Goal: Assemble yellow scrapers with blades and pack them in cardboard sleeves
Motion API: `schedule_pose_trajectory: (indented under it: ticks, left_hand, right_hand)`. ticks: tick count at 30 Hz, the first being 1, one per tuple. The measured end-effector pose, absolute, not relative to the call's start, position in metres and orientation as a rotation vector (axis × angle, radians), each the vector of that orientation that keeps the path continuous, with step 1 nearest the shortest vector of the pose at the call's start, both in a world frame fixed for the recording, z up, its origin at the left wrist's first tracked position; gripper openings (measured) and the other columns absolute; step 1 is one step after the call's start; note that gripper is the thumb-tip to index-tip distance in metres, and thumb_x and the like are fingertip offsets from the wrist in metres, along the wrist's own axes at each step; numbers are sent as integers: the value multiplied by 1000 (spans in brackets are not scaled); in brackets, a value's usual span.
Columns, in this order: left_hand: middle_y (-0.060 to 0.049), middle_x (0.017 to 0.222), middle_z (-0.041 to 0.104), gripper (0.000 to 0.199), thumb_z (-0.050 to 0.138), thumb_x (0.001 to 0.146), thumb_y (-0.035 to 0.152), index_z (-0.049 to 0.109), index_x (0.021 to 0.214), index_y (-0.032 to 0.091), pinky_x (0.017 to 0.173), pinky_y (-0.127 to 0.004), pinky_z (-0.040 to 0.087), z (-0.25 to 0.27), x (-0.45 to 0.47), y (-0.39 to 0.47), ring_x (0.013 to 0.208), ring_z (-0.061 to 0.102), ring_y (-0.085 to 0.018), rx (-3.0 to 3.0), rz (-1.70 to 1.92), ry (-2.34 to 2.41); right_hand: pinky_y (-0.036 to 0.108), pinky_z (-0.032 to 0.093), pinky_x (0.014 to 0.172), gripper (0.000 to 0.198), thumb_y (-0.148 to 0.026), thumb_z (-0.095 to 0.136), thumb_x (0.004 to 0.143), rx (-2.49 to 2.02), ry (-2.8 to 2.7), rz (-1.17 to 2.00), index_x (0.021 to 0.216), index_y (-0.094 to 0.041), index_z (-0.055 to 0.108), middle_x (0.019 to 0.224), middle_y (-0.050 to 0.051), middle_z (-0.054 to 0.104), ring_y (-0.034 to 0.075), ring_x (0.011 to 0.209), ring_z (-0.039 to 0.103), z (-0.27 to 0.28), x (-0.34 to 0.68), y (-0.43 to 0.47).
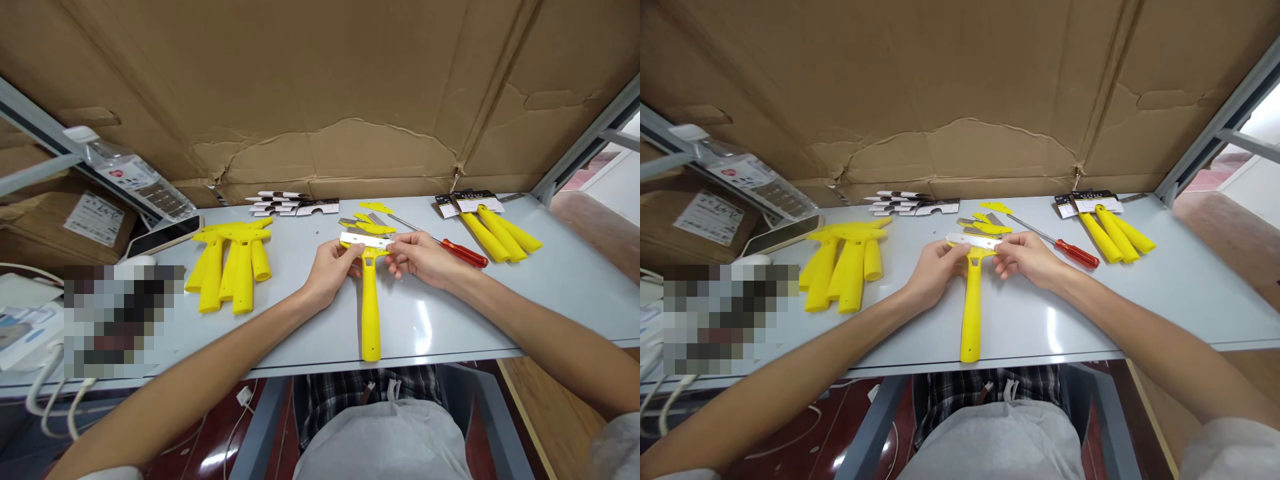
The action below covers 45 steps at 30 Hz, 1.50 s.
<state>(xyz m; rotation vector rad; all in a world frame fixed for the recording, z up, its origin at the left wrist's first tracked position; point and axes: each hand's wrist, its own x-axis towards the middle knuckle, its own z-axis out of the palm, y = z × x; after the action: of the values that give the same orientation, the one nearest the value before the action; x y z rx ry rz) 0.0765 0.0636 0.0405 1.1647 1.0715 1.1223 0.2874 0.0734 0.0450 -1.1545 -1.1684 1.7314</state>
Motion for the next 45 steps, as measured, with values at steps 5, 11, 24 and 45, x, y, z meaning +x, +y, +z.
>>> schedule_pose_trajectory:
  ticks: [5, 11, 24, 45]
  left_hand:
    - [-11, 99, 80, 41, 89, 75, 46, 79, 97, 13, 57, -26, 55, 40, 75, 65, 76, 68, -18, 1183, 1098, 1040]
    - [-11, 97, 78, 38, 89, 74, 44, 78, 94, 13, 55, -25, 55, 41, 75, 65, 73, 67, -17, 1177, 1078, 1041]
    - [-8, 104, 80, 26, 71, 86, 27, 73, 111, 22, 79, -34, 60, 45, 33, 116, 102, 75, -24, 1669, 1437, 1352]
    - [-12, 123, 81, 39, 50, 101, 18, 80, 125, 21, 102, -51, 54, 26, 18, 130, 113, 69, -33, 2792, 634, 1286]
  right_hand:
    - [24, 57, 55, 32, -31, 80, 83, -1162, -1157, 1726, 100, -8, 68, 84, 10, 70, 12, 64, 66, 46, 287, 73]
    - [25, 57, 54, 24, -25, 76, 85, -1179, -1144, 1717, 99, -7, 68, 83, 11, 70, 13, 63, 66, 47, 287, 74]
    - [24, 57, 57, 14, -22, 71, 87, -1229, -1143, 1386, 84, -10, 66, 84, 13, 71, 13, 63, 66, 60, 327, 105]
    - [25, 56, 54, 9, -17, 66, 88, -1221, -1175, 1468, 86, -9, 64, 81, 14, 69, 14, 60, 65, 56, 317, 99]
